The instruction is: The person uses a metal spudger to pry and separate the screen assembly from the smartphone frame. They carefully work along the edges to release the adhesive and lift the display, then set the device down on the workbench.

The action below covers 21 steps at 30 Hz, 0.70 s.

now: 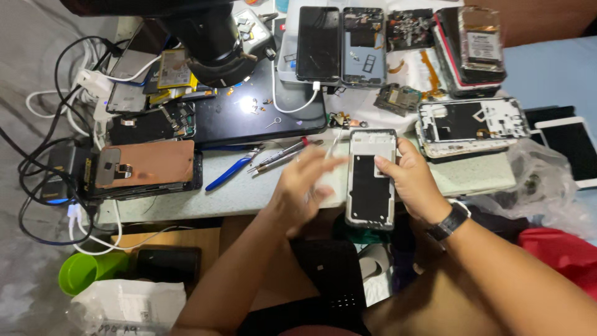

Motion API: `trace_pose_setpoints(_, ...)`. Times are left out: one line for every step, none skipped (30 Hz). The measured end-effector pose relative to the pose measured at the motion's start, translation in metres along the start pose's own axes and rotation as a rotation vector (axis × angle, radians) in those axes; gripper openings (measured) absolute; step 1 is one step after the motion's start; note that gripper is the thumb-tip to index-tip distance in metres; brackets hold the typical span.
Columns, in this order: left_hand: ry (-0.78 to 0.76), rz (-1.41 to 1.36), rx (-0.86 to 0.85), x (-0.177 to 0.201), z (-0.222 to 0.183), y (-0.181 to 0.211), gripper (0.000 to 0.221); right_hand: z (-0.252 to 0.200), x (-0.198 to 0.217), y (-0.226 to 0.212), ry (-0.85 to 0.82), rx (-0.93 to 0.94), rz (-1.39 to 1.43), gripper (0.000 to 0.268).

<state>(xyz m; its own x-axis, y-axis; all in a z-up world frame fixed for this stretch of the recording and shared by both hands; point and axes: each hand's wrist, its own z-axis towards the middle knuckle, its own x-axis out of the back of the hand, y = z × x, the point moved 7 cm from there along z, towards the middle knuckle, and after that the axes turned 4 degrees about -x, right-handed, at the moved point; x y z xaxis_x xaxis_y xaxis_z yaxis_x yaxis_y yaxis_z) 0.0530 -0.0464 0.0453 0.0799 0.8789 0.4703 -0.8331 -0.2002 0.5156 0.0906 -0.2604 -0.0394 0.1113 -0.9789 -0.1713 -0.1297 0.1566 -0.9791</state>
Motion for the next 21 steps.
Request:
trace_pose_setpoints(0.069, -0.094, 0.053, 0.0, 0.005, -0.014, 0.038, 0.001, -0.003, 0.002, -0.012, 0.008, -0.037, 0.039)
trace_pose_setpoints(0.133, -0.195, 0.104, -0.001, 0.007, -0.025, 0.036, 0.0, -0.004, 0.006, -0.017, -0.019, -0.051, 0.04)
trace_pose_setpoints(0.168, -0.271, 0.18, -0.003, 0.005, -0.033, 0.034, -0.003, -0.005, 0.01, -0.022, -0.046, -0.064, 0.041)
trace_pose_setpoints(0.207, -0.351, 0.248, -0.006, 0.005, -0.041, 0.032, -0.002, -0.003, 0.01, -0.024, -0.066, -0.084, 0.042)
trace_pose_setpoints(0.244, -0.43, 0.317, -0.008, 0.005, -0.048, 0.029, -0.002, -0.002, 0.009, -0.027, -0.06, -0.093, 0.043)
trace_pose_setpoints(0.227, -0.35, 0.315, -0.009, 0.005, -0.048, 0.027, -0.004, -0.002, 0.01, -0.026, -0.061, -0.101, 0.043)
trace_pose_setpoints(0.21, -0.271, 0.311, -0.008, 0.005, -0.047, 0.025, -0.006, -0.001, 0.011, -0.025, -0.062, -0.108, 0.044)
trace_pose_setpoints(0.191, -0.193, 0.31, -0.009, 0.003, -0.045, 0.024, -0.008, -0.001, 0.011, -0.029, -0.042, -0.112, 0.043)
trace_pose_setpoints(0.172, -0.141, 0.28, -0.009, 0.002, -0.04, 0.024, -0.011, 0.0, 0.012, -0.033, -0.021, -0.116, 0.043)
trace_pose_setpoints(0.156, -0.085, 0.241, -0.007, 0.004, -0.035, 0.024, -0.011, 0.0, 0.009, -0.039, 0.008, -0.123, 0.042)
trace_pose_setpoints(0.141, -0.03, 0.202, -0.007, 0.005, -0.03, 0.025, -0.011, 0.0, 0.01, -0.039, -0.006, -0.128, 0.043)
trace_pose_setpoints(0.135, -0.028, 0.194, -0.007, 0.007, -0.028, 0.022, -0.011, 0.0, 0.01, -0.039, -0.019, -0.134, 0.045)
trace_pose_setpoints(0.129, -0.027, 0.187, -0.007, 0.008, -0.025, 0.02, -0.011, 0.0, 0.011, -0.04, -0.032, -0.139, 0.046)
trace_pose_setpoints(0.123, -0.025, 0.176, -0.008, 0.01, -0.024, 0.019, -0.011, -0.001, 0.009, -0.05, -0.019, -0.125, 0.047)
trace_pose_setpoints(0.114, -0.047, 0.181, -0.009, 0.011, -0.023, 0.019, -0.011, -0.002, 0.009, -0.06, -0.006, -0.111, 0.048)
trace_pose_setpoints(0.104, -0.07, 0.188, -0.011, 0.012, -0.023, 0.018, -0.011, -0.004, 0.008, -0.071, 0.004, -0.097, 0.049)
trace_pose_setpoints(0.095, -0.093, 0.194, -0.013, 0.013, -0.022, 0.018, -0.01, -0.004, 0.008, -0.072, 0.007, -0.08, 0.051)
trace_pose_setpoints(0.076, -0.091, 0.197, -0.014, 0.013, -0.021, 0.018, -0.009, -0.005, 0.008, -0.075, 0.011, -0.064, 0.052)
trace_pose_setpoints(0.056, -0.09, 0.199, -0.015, 0.014, -0.02, 0.018, -0.009, -0.006, 0.008, -0.078, 0.015, -0.049, 0.054)
trace_pose_setpoints(0.039, -0.086, 0.204, -0.015, 0.015, -0.019, 0.018, -0.008, -0.007, 0.008, -0.077, 0.029, -0.052, 0.055)
trace_pose_setpoints(0.053, -0.066, 0.174, -0.013, 0.016, -0.016, 0.019, -0.007, -0.008, 0.007, -0.076, 0.043, -0.056, 0.055)
